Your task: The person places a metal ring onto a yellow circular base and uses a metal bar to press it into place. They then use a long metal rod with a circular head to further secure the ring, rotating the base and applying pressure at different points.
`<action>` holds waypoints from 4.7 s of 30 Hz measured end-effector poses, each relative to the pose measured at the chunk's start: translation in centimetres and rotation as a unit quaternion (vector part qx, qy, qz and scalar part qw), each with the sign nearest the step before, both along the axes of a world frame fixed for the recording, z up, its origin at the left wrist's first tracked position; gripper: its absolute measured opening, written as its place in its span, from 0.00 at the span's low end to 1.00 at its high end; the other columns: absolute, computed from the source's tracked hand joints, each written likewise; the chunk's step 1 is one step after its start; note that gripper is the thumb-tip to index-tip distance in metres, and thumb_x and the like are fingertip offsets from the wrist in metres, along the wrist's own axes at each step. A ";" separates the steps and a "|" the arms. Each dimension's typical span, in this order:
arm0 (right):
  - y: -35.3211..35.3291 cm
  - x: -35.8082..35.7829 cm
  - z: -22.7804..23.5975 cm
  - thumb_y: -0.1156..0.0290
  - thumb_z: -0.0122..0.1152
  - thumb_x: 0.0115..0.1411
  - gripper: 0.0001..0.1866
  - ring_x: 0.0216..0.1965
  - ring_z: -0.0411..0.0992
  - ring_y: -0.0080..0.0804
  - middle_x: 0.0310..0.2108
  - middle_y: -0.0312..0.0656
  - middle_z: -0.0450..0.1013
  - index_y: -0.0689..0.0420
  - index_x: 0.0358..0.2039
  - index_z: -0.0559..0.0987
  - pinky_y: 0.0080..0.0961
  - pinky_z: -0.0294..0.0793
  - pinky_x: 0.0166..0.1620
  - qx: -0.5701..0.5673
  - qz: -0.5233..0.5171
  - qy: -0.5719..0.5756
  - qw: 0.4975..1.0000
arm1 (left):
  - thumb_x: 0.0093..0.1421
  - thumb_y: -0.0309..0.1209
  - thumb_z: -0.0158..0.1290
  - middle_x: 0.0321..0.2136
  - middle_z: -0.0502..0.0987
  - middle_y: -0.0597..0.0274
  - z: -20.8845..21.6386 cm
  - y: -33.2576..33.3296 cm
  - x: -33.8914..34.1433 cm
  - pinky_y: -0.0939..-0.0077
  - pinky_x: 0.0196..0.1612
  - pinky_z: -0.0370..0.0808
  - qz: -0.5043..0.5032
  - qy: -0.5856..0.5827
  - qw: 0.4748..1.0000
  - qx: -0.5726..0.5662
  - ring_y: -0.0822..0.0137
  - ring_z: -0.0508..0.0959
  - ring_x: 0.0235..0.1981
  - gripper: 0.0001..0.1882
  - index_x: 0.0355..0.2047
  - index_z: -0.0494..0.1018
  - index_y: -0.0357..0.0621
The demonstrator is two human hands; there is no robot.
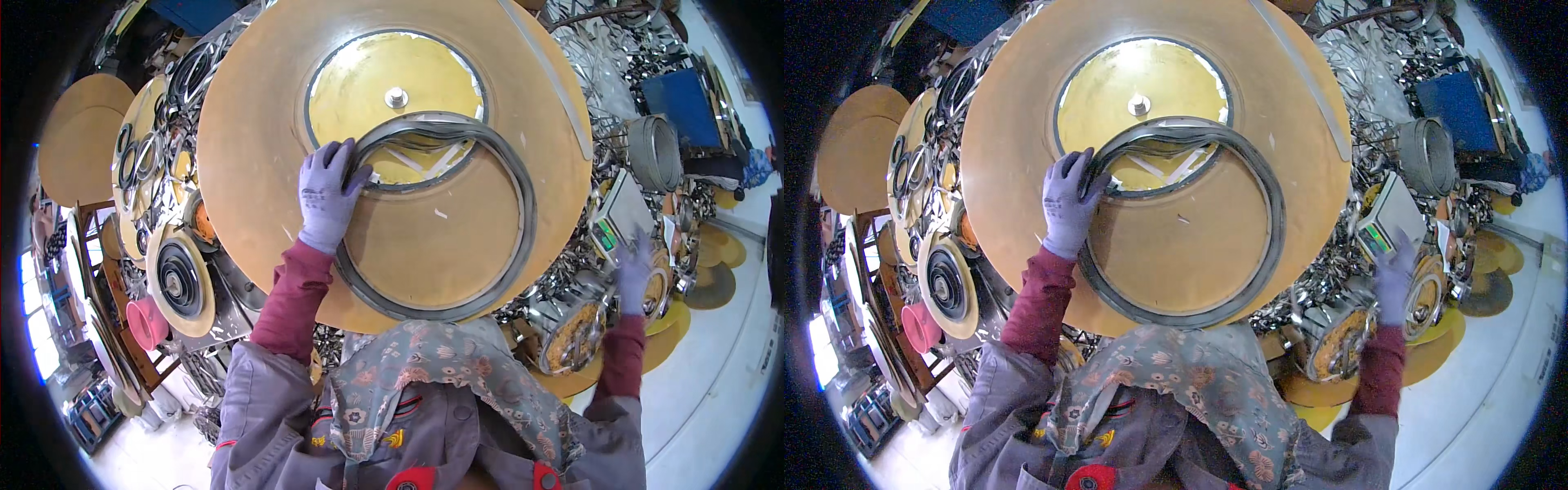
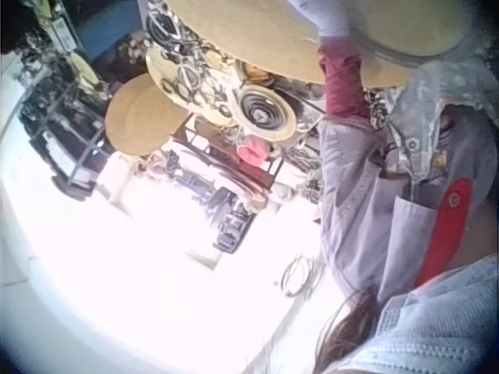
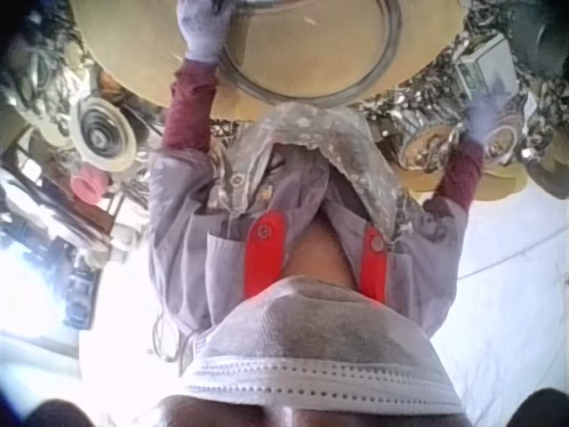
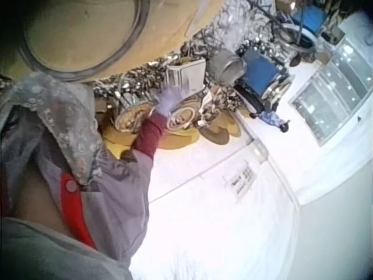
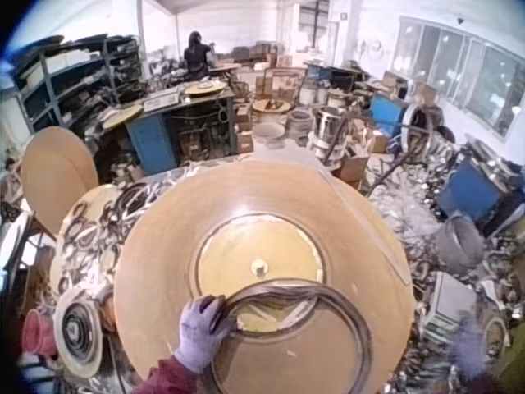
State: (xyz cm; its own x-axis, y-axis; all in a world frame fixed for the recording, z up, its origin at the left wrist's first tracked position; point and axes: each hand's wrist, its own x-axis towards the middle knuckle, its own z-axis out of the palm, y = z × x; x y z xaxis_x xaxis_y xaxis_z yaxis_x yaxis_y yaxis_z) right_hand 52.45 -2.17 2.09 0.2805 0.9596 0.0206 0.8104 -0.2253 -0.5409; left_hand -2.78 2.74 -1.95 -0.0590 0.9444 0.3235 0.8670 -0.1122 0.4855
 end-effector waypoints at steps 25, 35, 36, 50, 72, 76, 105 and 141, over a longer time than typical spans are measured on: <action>19.3 -26.2 -5.5 0.65 0.65 0.49 0.27 0.44 0.68 0.44 0.40 0.45 0.70 0.49 0.52 0.74 0.36 0.70 0.47 0.048 0.463 0.008 0.885 | 0.45 0.19 0.60 0.36 0.75 0.56 -1.5 3.5 1.4 0.67 0.42 0.73 0.004 -0.167 0.986 -0.008 0.56 0.74 0.39 0.16 0.37 0.77 0.42; 20.7 -28.2 -5.2 0.64 0.69 0.44 0.25 0.43 0.69 0.42 0.39 0.44 0.71 0.51 0.46 0.77 0.34 0.70 0.47 0.006 0.470 0.033 0.882 | 0.44 0.19 0.59 0.36 0.75 0.58 -0.8 5.0 0.7 0.67 0.42 0.73 -0.059 -0.149 0.987 -0.025 0.56 0.74 0.38 0.15 0.34 0.77 0.42; 20.8 -28.8 -5.2 0.65 0.70 0.44 0.25 0.43 0.69 0.42 0.39 0.44 0.71 0.51 0.45 0.77 0.34 0.70 0.47 0.037 0.478 0.041 0.877 | 0.44 0.18 0.59 0.36 0.75 0.58 -0.8 5.2 0.6 0.67 0.42 0.73 -0.071 -0.146 0.986 -0.026 0.56 0.74 0.38 0.14 0.34 0.77 0.43; 22.9 -31.7 -5.2 0.63 0.69 0.46 0.20 0.42 0.70 0.41 0.37 0.42 0.72 0.52 0.41 0.79 0.34 0.70 0.46 -0.012 0.549 0.070 0.833 | 0.37 0.15 0.52 0.37 0.71 0.59 -0.6 6.6 1.4 0.66 0.39 0.75 -0.147 -0.040 0.986 -0.067 0.56 0.73 0.39 0.30 0.41 0.79 0.57; 23.3 -32.0 -5.2 0.60 0.66 0.50 0.22 0.40 0.69 0.41 0.35 0.44 0.70 0.45 0.48 0.79 0.35 0.69 0.45 -0.008 0.592 0.068 0.803 | 0.48 0.16 0.52 0.47 0.71 0.52 -0.3 3.9 -0.4 0.65 0.47 0.73 -0.130 -0.094 0.986 -0.051 0.53 0.72 0.48 0.25 0.47 0.76 0.49; 22.2 -32.5 -4.8 0.61 0.65 0.51 0.25 0.44 0.68 0.42 0.40 0.43 0.70 0.45 0.52 0.75 0.37 0.67 0.48 -0.002 0.585 -0.028 0.810 | 0.50 0.26 0.54 0.57 0.64 0.44 0.7 -2.8 1.2 0.52 0.60 0.60 0.025 0.020 0.995 -0.093 0.45 0.63 0.58 0.31 0.57 0.64 0.36; 20.5 -36.6 -4.9 0.58 0.60 0.55 0.23 0.54 0.64 0.45 0.58 0.37 0.63 0.40 0.53 0.73 0.44 0.66 0.53 0.132 0.603 -0.068 0.784 | 0.52 0.28 0.52 0.63 0.50 0.38 -0.9 -6.4 0.4 0.52 0.65 0.51 0.063 0.079 0.980 -0.169 0.41 0.51 0.65 0.37 0.61 0.52 0.28; 15.6 -8.1 0.3 0.67 0.52 0.61 0.14 0.30 0.67 0.21 0.27 0.34 0.68 0.59 0.46 0.71 0.21 0.67 0.35 -0.146 0.100 0.500 0.848 | 0.48 0.46 0.59 0.63 0.54 0.41 -1.1 0.5 -0.2 0.46 0.66 0.45 0.146 0.171 0.974 -0.028 0.41 0.52 0.65 0.47 0.62 0.53 0.32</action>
State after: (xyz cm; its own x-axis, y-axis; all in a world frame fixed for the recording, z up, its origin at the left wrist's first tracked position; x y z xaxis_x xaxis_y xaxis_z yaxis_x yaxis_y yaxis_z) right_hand 44.33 13.48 2.37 -0.1509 0.9132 -0.3785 0.0169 -0.3805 -0.9246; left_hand -3.02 3.20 -3.06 -0.2254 0.9199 0.3208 0.9701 0.1817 0.1607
